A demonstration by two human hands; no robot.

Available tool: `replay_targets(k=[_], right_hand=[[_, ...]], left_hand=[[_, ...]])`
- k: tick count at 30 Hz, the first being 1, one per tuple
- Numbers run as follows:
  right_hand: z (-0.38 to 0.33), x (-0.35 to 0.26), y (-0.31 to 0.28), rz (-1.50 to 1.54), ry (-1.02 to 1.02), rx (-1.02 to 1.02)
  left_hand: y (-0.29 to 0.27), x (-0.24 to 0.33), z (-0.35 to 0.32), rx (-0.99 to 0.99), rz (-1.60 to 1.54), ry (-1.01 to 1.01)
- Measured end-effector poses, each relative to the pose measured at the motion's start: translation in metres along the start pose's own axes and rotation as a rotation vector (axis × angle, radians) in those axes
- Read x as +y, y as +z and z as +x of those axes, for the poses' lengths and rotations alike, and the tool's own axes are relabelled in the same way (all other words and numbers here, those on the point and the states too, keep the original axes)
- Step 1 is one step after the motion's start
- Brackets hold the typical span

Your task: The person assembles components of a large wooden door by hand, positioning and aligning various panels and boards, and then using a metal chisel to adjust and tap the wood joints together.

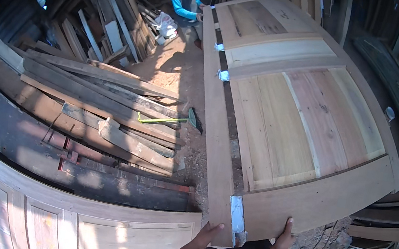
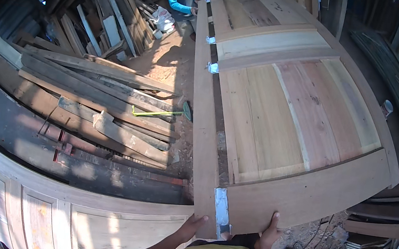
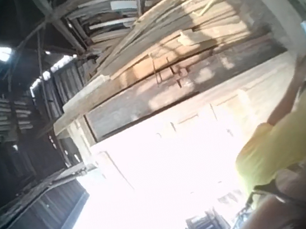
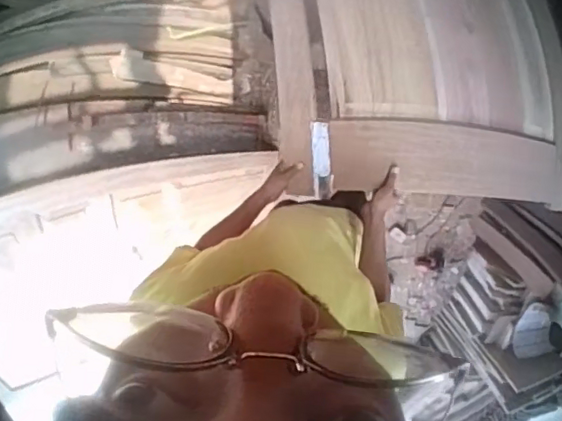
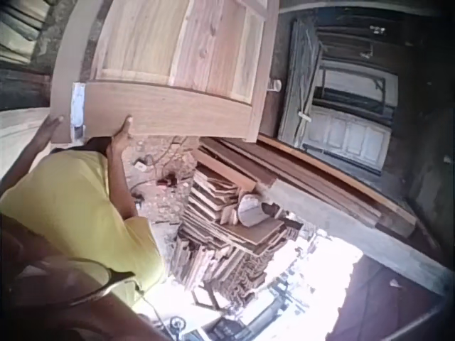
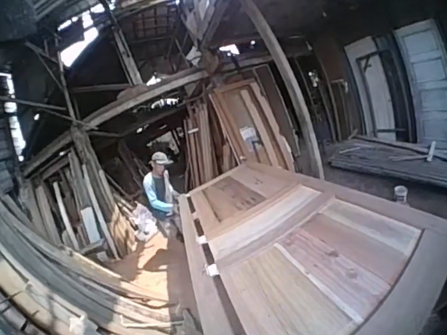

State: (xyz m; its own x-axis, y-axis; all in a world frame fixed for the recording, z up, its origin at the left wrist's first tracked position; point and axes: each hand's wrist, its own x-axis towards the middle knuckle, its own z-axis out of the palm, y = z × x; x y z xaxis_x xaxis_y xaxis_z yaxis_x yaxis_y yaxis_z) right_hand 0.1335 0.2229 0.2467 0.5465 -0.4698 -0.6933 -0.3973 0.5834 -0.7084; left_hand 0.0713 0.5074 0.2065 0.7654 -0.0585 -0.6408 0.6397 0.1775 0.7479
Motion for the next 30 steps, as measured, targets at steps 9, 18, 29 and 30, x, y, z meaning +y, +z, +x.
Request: replay_targets(k=[9, 18, 29, 30], right_hand=[[0.014, 0.038, -0.001, 0.107, -0.357, -0.071], [-0.06, 0.102, -0.016, 0.121, 0.089, -0.063], [-0.156, 0.193, 0.051, 0.243, 0.045, -0.021], [-0.158, 0.196, 0.056, 0.269, 0.014, 0.014]], left_hand=[[-0.031, -0.006, 0.014, -0.124, -0.094, -0.152], [-0.027, 0.051, 0.032, -0.304, 0.099, -0.44], [-0.07, 0.119, 0.079, -0.721, 0.645, -0.617], [-0.098, 0.121, 0.095, -0.717, 0.616, -0.537]])
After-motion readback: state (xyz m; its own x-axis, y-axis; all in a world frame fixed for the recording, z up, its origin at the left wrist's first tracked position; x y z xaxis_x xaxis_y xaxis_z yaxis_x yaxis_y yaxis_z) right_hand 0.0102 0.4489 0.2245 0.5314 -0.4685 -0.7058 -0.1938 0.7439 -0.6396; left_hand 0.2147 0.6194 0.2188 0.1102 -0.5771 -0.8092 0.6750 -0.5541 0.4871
